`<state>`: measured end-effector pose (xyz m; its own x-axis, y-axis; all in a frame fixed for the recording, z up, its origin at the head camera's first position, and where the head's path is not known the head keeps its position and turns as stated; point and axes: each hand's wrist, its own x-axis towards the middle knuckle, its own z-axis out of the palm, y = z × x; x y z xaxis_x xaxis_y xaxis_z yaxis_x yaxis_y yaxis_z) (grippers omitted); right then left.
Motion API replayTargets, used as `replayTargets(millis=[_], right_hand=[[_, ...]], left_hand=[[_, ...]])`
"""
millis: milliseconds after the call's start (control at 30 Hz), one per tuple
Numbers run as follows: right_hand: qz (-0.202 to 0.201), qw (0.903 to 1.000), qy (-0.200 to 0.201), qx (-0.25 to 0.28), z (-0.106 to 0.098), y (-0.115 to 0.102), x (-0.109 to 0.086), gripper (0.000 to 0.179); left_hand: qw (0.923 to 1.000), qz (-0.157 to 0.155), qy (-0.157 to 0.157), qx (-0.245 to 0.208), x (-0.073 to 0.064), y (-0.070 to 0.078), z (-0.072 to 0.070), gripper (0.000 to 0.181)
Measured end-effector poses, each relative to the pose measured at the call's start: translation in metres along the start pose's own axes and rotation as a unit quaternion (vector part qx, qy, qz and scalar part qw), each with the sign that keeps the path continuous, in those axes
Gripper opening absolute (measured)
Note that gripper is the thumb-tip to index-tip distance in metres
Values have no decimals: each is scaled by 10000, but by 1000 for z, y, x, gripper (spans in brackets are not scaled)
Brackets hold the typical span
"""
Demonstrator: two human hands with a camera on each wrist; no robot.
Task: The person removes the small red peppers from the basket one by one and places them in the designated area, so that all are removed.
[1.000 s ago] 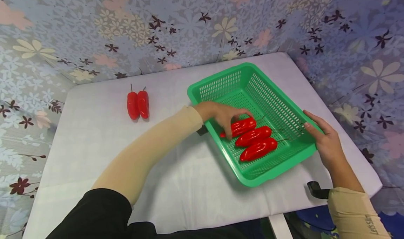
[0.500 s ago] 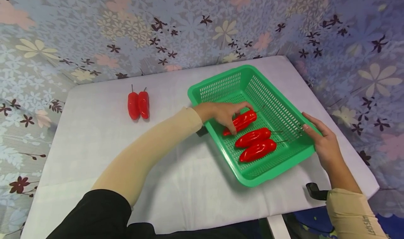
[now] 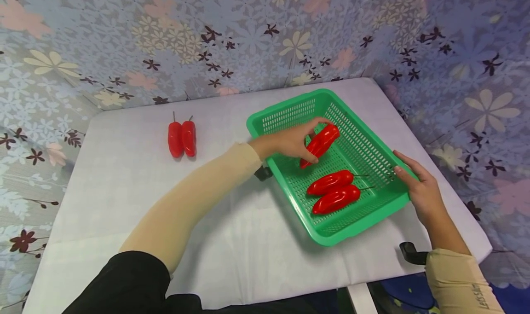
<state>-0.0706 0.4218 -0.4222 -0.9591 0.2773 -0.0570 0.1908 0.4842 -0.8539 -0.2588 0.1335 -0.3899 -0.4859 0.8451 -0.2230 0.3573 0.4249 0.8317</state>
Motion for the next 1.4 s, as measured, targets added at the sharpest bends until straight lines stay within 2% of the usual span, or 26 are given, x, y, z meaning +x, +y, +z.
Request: replayTargets(millis=[167, 267, 367, 533, 767, 867, 1067, 1200, 1333, 1400], right_hand=[[31, 9999, -67, -94, 2, -1, 1, 51], [57, 9999, -106, -114, 2, -3, 2, 51], [79, 9998, -134, -139, 2, -2, 1, 51], [69, 9998, -151, -150, 1, -1, 1, 51], [90, 9998, -162, -99, 0, 0, -1, 51], [109, 9998, -149, -20, -1, 1, -1, 51], [58, 9999, -123, 27, 1, 1, -1, 51], [27, 9999, -110, 73, 2, 0, -1, 51], [-55, 9998, -129, 125, 1, -1, 0, 50], [-78, 9994, -154, 315, 0, -2, 1, 50]], left_hand=[[9987, 83, 489, 91, -5, 0, -6, 101], [9977, 74, 665, 103, -9, 2, -10, 103], [9971, 59, 743, -128, -16, 6, -14, 103], [9945, 62, 916, -500, -33, 16, -25, 102], [9928, 56, 1058, -567, -61, 32, -42, 98], [9922, 19, 1184, -396, -62, 27, -47, 99], [9896, -63, 1433, -83, -57, 7, -59, 105], [9883, -3, 1522, -69, -64, 1, -69, 104], [9847, -39, 1738, -138, -74, -4, -78, 102], [9829, -86, 1836, -141, -79, -6, -82, 102]])
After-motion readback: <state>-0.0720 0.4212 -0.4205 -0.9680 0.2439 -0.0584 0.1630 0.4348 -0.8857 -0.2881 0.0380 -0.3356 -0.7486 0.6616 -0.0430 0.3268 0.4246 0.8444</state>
